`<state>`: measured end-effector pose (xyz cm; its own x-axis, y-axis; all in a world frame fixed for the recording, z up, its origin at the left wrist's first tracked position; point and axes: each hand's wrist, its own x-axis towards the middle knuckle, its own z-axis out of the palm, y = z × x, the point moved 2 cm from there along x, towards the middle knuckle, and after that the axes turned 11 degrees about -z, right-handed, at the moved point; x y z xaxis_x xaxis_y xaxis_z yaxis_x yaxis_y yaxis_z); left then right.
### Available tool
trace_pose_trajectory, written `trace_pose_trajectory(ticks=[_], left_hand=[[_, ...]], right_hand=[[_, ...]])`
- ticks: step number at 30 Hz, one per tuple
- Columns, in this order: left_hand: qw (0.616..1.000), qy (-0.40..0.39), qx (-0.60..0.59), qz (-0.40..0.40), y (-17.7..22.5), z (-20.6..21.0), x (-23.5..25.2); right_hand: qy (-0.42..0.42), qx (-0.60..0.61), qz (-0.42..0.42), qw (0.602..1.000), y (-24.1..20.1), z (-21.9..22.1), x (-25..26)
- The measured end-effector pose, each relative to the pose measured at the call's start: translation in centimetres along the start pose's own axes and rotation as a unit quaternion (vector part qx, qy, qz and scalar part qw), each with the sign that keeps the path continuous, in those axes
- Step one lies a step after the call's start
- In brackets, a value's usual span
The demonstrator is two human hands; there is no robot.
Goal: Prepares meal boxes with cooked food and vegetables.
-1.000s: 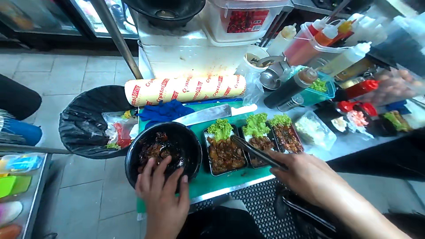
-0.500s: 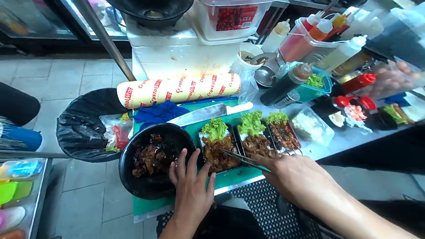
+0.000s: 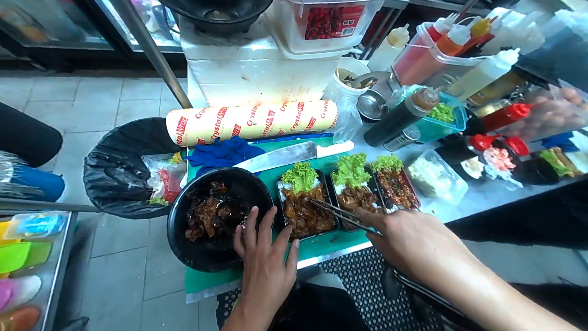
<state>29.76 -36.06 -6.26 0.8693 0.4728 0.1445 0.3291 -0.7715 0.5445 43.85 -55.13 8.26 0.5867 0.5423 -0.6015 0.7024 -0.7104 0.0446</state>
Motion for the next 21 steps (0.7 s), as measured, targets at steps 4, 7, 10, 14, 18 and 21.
trace_pose_trajectory(ticks=[4,7,10,14,18,21], left_hand=[[1.000,-0.002,0.000,-0.004,-0.4,-0.1,0.2],[1.000,0.008,-0.005,-0.016,-0.7,-0.4,0.0],[0.999,0.019,-0.013,-0.029,-1.2,-1.1,-0.1],[0.994,0.073,-0.032,-0.079,-3.7,-3.8,-1.0],[0.982,0.121,-0.042,-0.139,-8.8,-7.5,-2.8],[0.972,0.143,-0.018,-0.184,-12.5,-10.4,-4.7]], right_hand=[[-0.034,0.003,-0.013,0.999,-0.6,0.2,0.7],[-0.009,-0.008,-0.029,1.000,-0.8,-0.2,0.5],[-0.035,-0.011,-0.044,0.998,-1.8,-1.0,1.1],[0.033,-0.004,-0.112,0.993,-5.1,-2.6,2.8],[-0.016,0.034,-0.131,0.991,-10.6,-3.6,7.7],[-0.038,0.053,-0.140,0.988,-13.3,-3.5,10.2]])
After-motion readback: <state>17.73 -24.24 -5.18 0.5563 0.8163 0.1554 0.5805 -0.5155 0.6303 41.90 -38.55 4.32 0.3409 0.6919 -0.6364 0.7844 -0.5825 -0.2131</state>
